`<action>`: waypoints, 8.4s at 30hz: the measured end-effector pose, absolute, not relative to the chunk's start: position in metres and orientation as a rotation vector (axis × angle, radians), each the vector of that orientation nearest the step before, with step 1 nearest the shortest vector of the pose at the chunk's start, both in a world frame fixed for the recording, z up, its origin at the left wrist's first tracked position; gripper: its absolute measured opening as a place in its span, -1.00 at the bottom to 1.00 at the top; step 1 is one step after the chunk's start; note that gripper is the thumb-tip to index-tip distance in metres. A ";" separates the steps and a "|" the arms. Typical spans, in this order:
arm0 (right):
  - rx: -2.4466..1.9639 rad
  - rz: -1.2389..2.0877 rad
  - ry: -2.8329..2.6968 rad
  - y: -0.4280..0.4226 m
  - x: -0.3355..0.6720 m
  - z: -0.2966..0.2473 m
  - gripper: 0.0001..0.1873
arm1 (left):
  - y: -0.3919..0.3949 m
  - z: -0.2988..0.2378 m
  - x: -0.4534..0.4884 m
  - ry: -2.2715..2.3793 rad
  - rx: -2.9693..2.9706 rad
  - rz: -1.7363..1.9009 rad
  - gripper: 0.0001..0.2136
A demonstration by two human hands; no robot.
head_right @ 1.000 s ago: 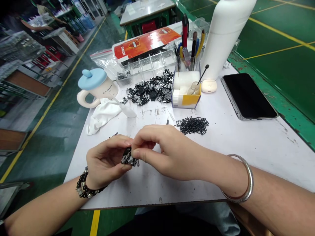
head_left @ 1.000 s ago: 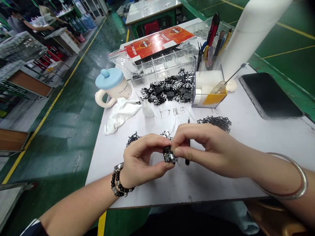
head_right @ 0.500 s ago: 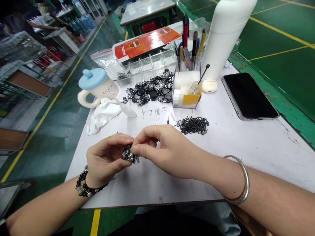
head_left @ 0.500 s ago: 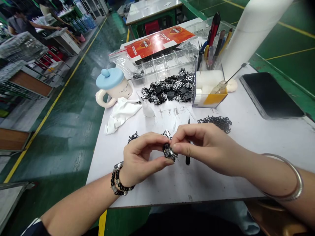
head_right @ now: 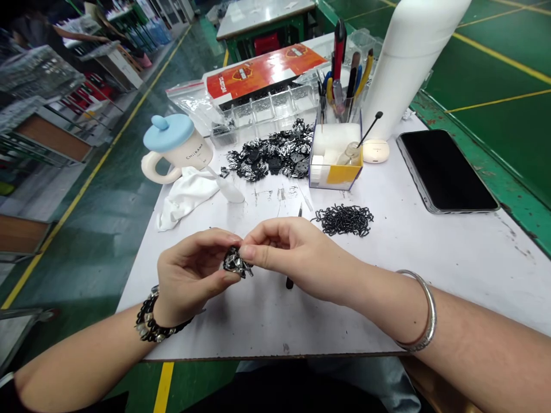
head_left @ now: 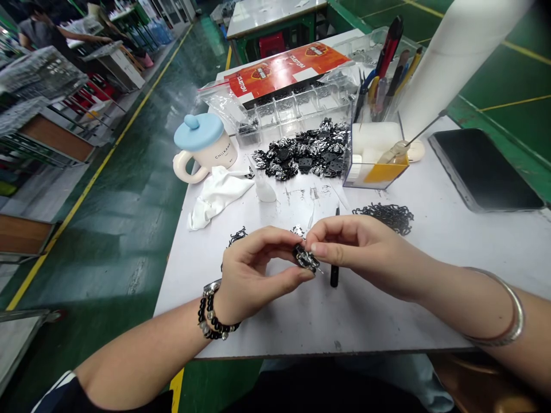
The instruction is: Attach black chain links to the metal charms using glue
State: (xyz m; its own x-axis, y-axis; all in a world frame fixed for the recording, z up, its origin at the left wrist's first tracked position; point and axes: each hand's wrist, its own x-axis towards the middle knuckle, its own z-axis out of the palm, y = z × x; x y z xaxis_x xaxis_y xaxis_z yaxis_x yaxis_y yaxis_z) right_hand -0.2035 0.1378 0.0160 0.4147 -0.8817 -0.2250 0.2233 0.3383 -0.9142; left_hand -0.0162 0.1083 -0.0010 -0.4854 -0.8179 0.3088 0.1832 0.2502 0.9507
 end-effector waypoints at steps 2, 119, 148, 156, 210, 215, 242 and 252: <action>-0.940 -0.847 0.855 0.138 -0.203 0.015 -0.78 | 0.108 -0.001 -0.017 -1.621 0.606 -1.384 -0.66; -1.892 -1.396 0.990 0.151 -0.189 0.007 -0.90 | 0.115 0.005 -0.018 -1.533 0.555 -1.489 -0.66; -2.096 -1.372 1.014 0.147 -0.194 0.010 -0.90 | 0.114 0.004 -0.020 -1.566 0.531 -1.422 -0.65; -1.983 -1.391 1.015 0.149 -0.192 0.008 -0.89 | 0.114 0.004 -0.019 -1.588 0.534 -1.400 -0.67; -1.475 -1.377 1.005 0.154 -0.186 0.003 -0.90 | 0.108 0.003 -0.016 -1.592 0.546 -1.338 -0.63; -1.622 -1.414 0.955 0.153 -0.189 0.003 -0.83 | 0.108 0.003 -0.015 -1.592 0.539 -1.334 -0.63; -2.700 -1.449 1.306 0.146 -0.188 -0.006 -0.71 | 0.113 0.011 -0.017 -1.349 0.941 -1.573 -0.70; -2.371 -1.358 1.103 0.145 -0.194 0.000 -0.75 | 0.107 0.007 -0.016 -1.314 0.990 -1.619 -0.78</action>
